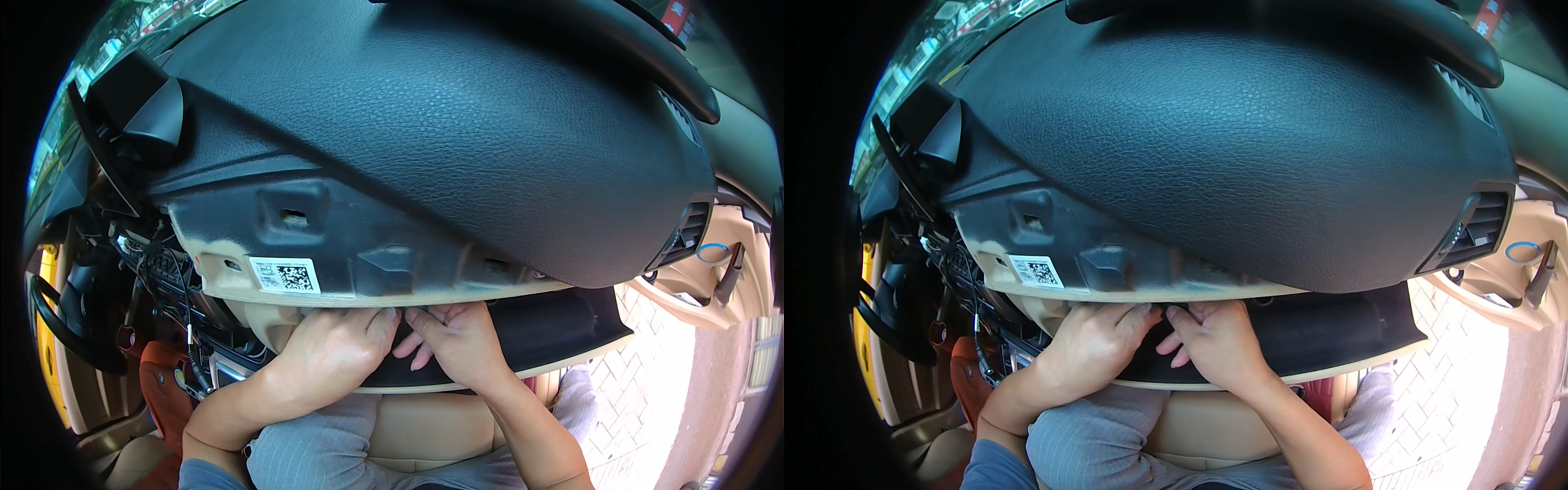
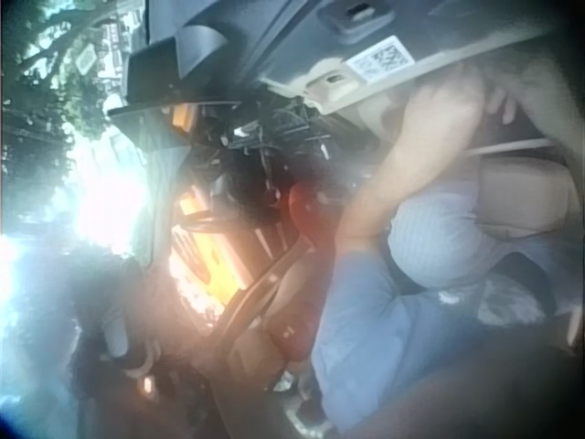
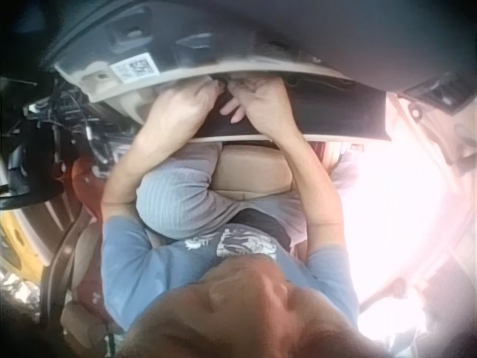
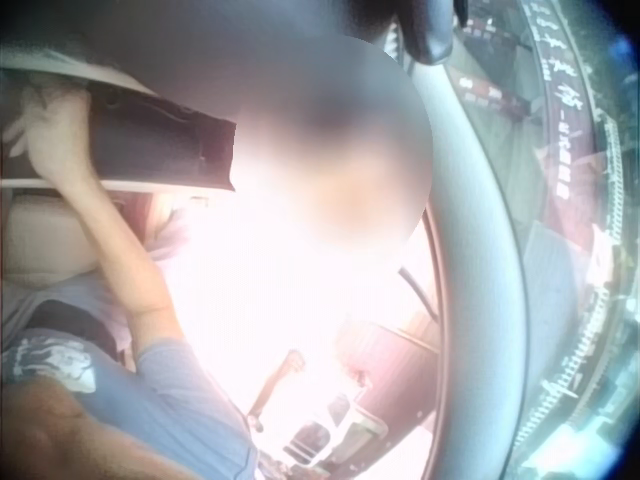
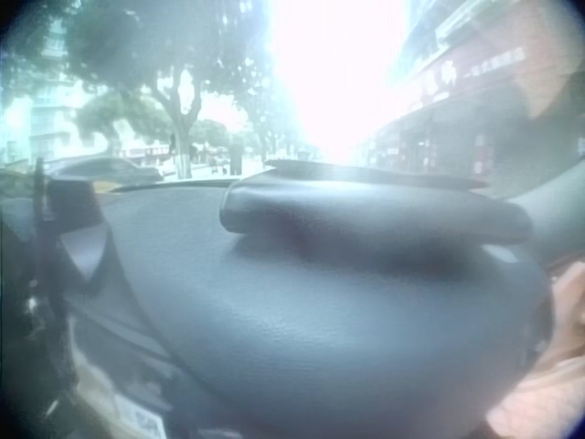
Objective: The person works under the dashboard, connecting a small black electronic module to a wiring harness and securing it with a screwdriver. They use a flashlight to illuminate the confined space and repeatedly adjust the connector and fastener.
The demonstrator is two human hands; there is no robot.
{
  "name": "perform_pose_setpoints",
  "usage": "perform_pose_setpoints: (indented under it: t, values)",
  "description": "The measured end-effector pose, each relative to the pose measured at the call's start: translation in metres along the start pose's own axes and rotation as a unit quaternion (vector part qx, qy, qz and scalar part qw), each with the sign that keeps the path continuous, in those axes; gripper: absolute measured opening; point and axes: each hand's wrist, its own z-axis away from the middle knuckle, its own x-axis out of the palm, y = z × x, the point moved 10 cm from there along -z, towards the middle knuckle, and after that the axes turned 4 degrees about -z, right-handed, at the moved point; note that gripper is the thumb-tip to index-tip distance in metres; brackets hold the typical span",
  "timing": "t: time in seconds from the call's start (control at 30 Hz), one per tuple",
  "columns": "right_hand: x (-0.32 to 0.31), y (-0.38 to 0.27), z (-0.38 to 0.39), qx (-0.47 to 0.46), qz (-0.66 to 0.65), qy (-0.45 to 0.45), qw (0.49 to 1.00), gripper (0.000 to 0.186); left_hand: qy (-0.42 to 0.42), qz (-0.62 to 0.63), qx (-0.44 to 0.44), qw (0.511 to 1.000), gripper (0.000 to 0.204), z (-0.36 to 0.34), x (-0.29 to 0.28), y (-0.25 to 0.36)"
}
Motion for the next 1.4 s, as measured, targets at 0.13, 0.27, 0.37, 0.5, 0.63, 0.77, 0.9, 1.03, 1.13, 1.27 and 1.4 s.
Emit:
perform_pose_setpoints:
  t: [0.13,0.27,0.37,0.5,0.63,0.77,0.9,1.03,1.13,1.27,1.4]
  values:
    - [0.0,0.003,0.0,0.008,0.014,-0.011,1.0,0.025,0.009,0.005,0.005,1.0,0.017,-0.001,-0.002,0.0]
    - [0.001,0.003,0.0,0.008,0.013,-0.014,1.0,0.022,-0.002,0.003,-0.002,1.0,0.014,-0.001,0.001,-0.001]
    - [0.001,0.002,0.001,0.007,0.021,-0.017,1.0,0.025,-0.013,0.019,0.005,1.0,0.012,-0.002,0.003,0.001]
    - [-0.001,0.001,0.005,0.01,0.016,-0.018,1.0,0.028,-0.042,0.046,-0.001,0.998,0.012,-0.001,0.004,0.001]
    - [-0.013,0.009,0.017,0.055,0.066,-0.005,0.996,0.034,-0.049,0.063,0.021,0.997,0.009,-0.003,0.006,0.007]
    - [-0.04,-0.002,0.03,0.026,0.04,0.05,0.998,0.037,0.009,0.189,-0.009,0.982,0.01,-0.009,0.003,0.001]
    - [-0.061,-0.011,0.037,0.013,0.041,0.074,0.996,0.033,0.029,0.219,-0.052,0.974,0.014,-0.01,0.01,-0.006]
    - [-0.058,-0.01,0.036,0.006,0.049,0.064,0.997,0.032,0.05,0.231,-0.055,0.97,0.013,-0.011,0.012,-0.007]
    - [-0.058,-0.01,0.036,0.005,0.054,0.062,0.997,0.032,0.022,0.251,-0.111,0.961,0.016,-0.012,0.025,-0.015]
    - [-0.057,-0.008,0.033,0.015,0.06,0.059,0.996,0.031,-0.013,0.284,-0.166,0.944,0.026,-0.013,0.039,-0.019]
    - [-0.054,-0.011,0.032,0.017,0.072,0.052,0.996,0.03,-0.018,0.301,-0.125,0.945,0.033,-0.023,0.038,-0.01]
